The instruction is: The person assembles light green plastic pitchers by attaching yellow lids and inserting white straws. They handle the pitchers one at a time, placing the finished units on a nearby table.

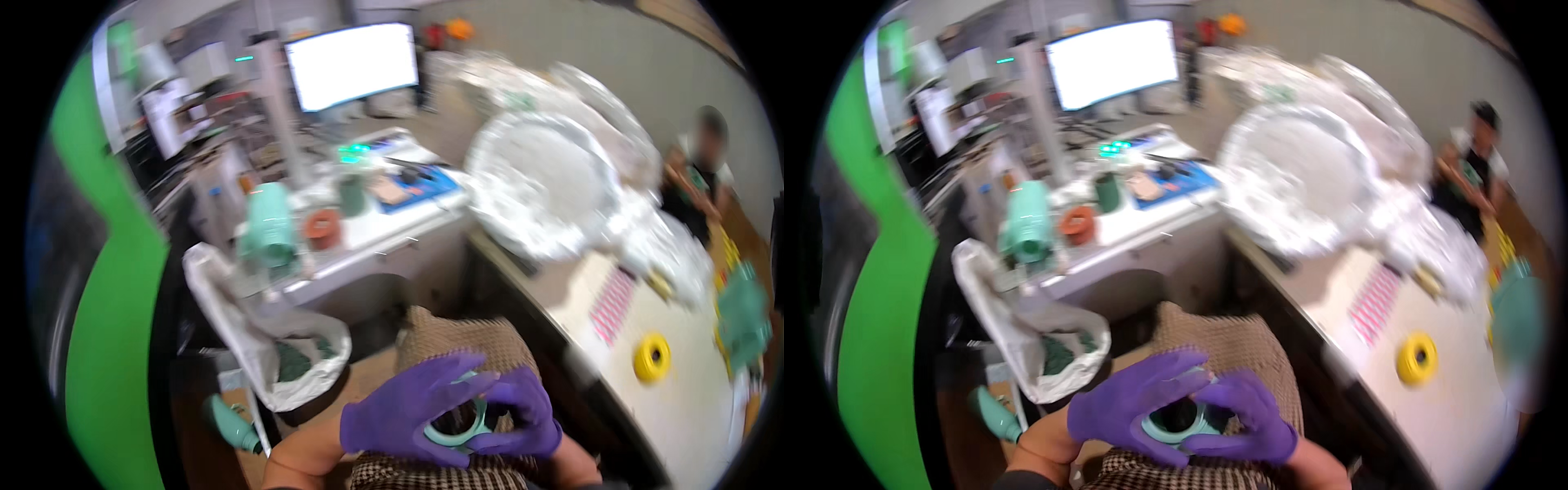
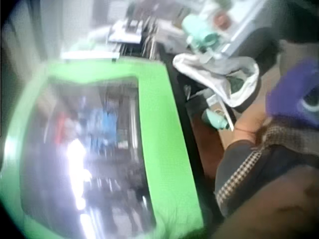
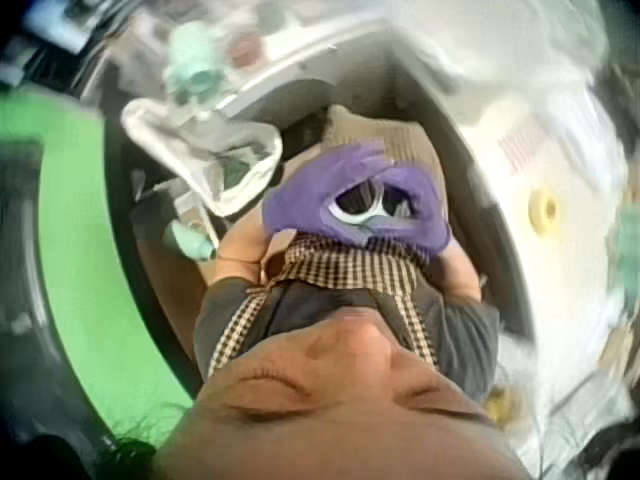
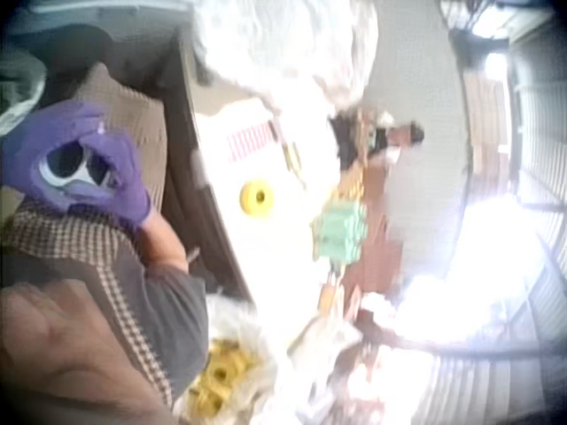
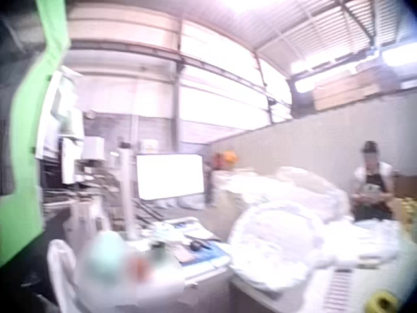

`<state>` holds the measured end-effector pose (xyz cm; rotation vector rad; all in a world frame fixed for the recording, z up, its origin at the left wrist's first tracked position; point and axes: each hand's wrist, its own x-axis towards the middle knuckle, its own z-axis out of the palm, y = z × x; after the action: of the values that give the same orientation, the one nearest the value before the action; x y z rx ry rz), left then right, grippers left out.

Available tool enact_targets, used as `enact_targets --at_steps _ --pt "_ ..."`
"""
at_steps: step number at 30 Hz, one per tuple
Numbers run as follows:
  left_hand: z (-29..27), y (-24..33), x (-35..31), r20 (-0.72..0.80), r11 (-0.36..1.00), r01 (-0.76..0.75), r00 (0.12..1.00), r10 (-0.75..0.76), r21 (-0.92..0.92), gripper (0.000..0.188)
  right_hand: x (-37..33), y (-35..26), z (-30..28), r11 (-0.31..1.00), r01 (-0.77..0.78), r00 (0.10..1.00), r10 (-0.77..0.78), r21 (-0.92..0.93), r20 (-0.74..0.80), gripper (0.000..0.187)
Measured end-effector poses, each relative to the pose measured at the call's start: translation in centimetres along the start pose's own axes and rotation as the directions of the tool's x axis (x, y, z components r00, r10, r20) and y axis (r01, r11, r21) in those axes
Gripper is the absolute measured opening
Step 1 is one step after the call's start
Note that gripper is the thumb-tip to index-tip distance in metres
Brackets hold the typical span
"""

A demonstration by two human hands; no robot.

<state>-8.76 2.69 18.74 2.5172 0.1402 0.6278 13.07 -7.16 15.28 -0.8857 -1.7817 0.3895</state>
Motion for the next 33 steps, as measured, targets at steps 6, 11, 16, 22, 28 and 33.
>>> enact_targets --at_steps 6,11,16,22,28,33 --pt "-0.1 -0.3 -0.1 -0.08 0.996 0.007 0.997 -0.014 -0.087 0.079 0.2 -12.8 -4.8 0.749 0.319 0.814 0.096 0.581 -0.572 0.005" --pt "-2.8 -2.2 -2.4 -0.274 0.95 0.278 0.933 -0.232 0.143 0.079 0.6 -11.8 -8.6 0.567 0.483 0.848 -0.494 0.668 -0.194 0.007" --pt "-3.4 -1.4 -4.4 -0.322 0.836 0.549 0.789 -0.523 -0.014 0.056 -1.0 -10.3 -9.9 0.56 0.273 0.868 -0.494 0.783 0.05 0.013" --pt "-0.1 -7.1 -9.3 -0.353 0.859 0.501 0.788 -0.504 -0.107 0.031 -2.6 -6.9 -8.9 0.695 0.007 0.874 -0.354 0.719 0.334 0.025" --pt "4.7 -11.0 -16.4 -0.633 0.813 0.411 0.512 -0.581 -0.413 0.045 -11.2 -0.7 -12.0 0.919 -0.336 0.941 0.319 -0.206 -0.112 0.033" --pt "6.6 -15.7 -17.1 -0.361 0.546 0.283 0.505 -0.784 -0.789 0.064 -20.4 5.3 -20.6 0.182 -0.533 0.846 0.11 -0.827 -0.521 0.056"
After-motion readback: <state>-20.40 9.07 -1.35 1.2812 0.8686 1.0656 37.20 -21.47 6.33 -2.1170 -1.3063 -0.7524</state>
